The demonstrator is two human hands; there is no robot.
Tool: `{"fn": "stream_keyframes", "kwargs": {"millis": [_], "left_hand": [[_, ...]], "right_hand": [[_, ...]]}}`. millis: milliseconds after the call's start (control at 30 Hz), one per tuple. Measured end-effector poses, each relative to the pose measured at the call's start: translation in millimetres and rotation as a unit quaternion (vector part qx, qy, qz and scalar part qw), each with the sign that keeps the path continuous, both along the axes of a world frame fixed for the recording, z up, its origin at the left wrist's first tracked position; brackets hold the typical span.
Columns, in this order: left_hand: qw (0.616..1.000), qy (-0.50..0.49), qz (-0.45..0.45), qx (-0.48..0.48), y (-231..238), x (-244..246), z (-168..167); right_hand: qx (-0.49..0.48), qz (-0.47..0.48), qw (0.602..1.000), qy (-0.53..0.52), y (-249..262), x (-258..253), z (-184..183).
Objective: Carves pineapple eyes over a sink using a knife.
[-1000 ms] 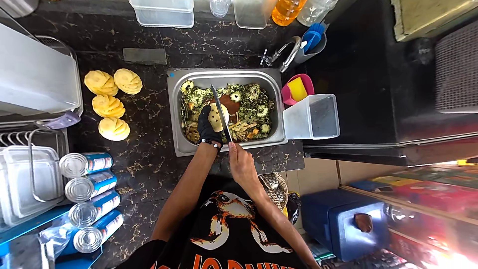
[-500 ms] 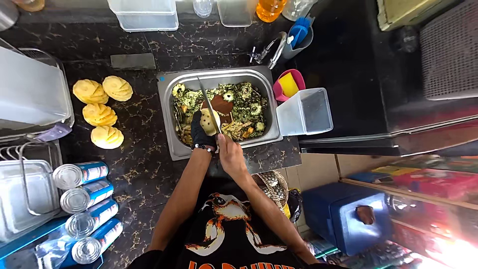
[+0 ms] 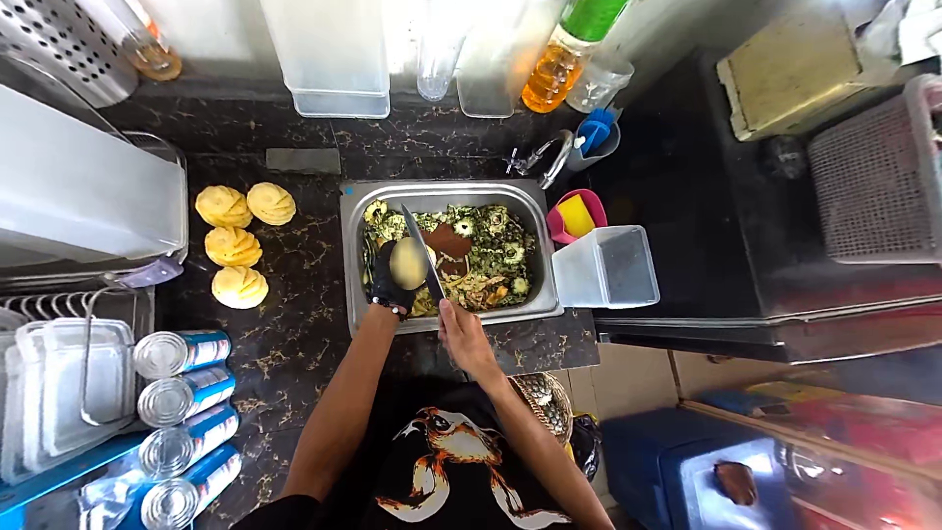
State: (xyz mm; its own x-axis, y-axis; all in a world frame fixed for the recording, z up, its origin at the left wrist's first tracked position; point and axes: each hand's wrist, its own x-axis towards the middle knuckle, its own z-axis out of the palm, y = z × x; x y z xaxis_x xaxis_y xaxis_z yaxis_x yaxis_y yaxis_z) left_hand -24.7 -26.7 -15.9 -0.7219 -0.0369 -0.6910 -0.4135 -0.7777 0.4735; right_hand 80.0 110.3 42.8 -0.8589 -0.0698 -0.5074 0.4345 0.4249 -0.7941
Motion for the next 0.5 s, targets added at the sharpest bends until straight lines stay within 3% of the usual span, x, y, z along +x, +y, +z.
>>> {"fn": "stream_keyframes", "kwargs": {"millis": [67,500], "left_hand": [[0.999,-0.039,-0.006,-0.014,-0.1,2.8,20.4],[0.997,-0.073,-0.033,0.014,-3.1,7.9,24.4]], "right_hand": [[0.000,0.004,1.000,-0.005,-1.7,-0.1,-2.0],[0.014,0.008,1.000,-0.012,-0.1,5.4,-5.3]]}}
